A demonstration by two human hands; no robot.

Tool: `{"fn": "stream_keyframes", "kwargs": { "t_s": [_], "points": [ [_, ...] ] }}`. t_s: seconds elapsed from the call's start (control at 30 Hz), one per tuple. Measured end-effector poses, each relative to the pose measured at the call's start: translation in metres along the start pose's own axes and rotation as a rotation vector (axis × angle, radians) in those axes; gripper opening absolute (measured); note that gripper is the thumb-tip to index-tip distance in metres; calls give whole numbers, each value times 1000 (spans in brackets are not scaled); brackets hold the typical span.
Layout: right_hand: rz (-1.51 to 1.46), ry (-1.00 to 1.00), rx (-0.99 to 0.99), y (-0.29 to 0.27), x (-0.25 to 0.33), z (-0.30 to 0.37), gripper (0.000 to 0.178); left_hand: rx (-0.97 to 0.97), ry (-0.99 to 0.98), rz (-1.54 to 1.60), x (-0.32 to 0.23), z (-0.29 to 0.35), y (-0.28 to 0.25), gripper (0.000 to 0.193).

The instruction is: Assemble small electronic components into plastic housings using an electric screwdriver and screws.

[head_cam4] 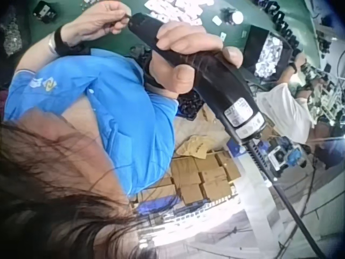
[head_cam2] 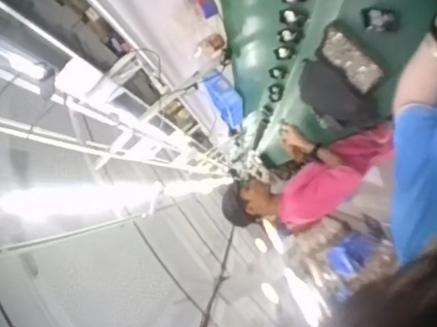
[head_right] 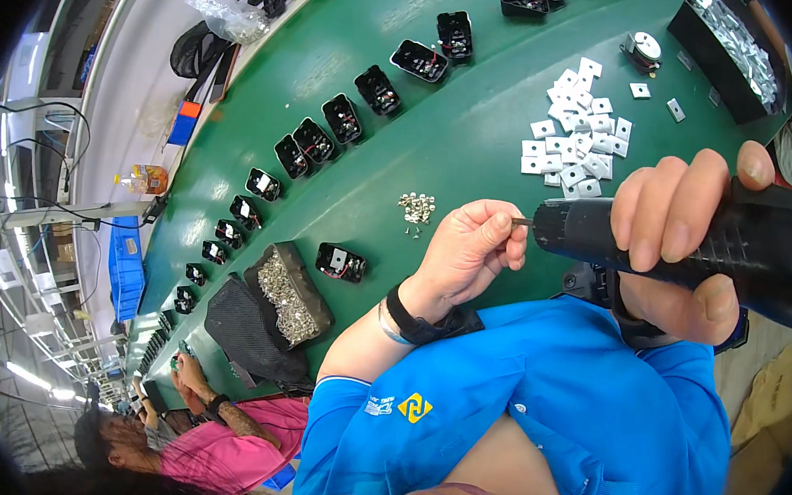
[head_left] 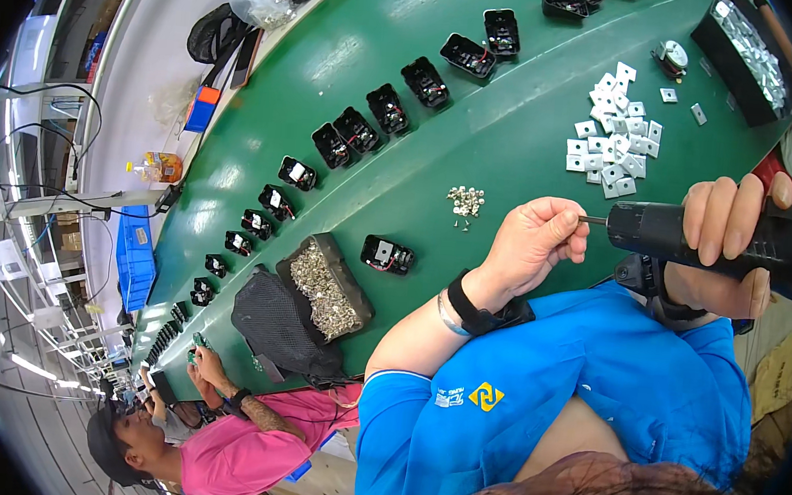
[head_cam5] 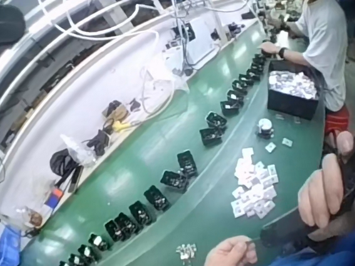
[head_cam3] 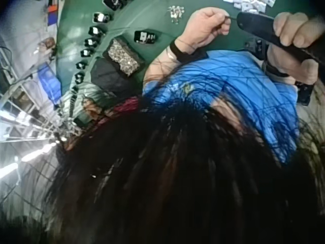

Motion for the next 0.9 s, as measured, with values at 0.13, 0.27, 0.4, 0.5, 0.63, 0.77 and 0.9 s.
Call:
{"fn": "stream_keyframes", "kwargs": {
  "t_s": [0.13, 0.27, 0.4, 0.5, 0.63, 0.77, 0.9],
  "points": [
    [28, 10, 6, -3, 5, 0, 61, 19, 23, -55, -1, -2, 3, 14],
    [28, 14, 30, -3, 7, 0, 62, 28, 35, -58, 0, -3, 4, 14],
    [21, 12, 34, -5, 7, 0, 62, 22, 58, -81, 1, -4, 3, 14],
    [17, 1, 25, -4, 8, 0, 62, 10, 87, -83, 1, -4, 2, 14],
    [16, 36, 31, -4, 9, 1, 63, 24, 112, -147, 0, -2, 3, 13],
    [-15, 8, -21, -3, 7, 3, 64, 33, 169, -254, 1, -1, 5, 10],
    [-19, 19, 22, -6, 10, 1, 63, 87, 186, -297, 3, -2, 6, 11]
  ]
}}
Point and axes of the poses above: each hand's wrist, its own z-axis away from the middle knuckle, its own y-axis out of the palm, x = y × z, the point moved 1 cm from there along -z, towards the middle knuckle, and after that the axes turned 9 degrees about -z, right-handed, at the moved point
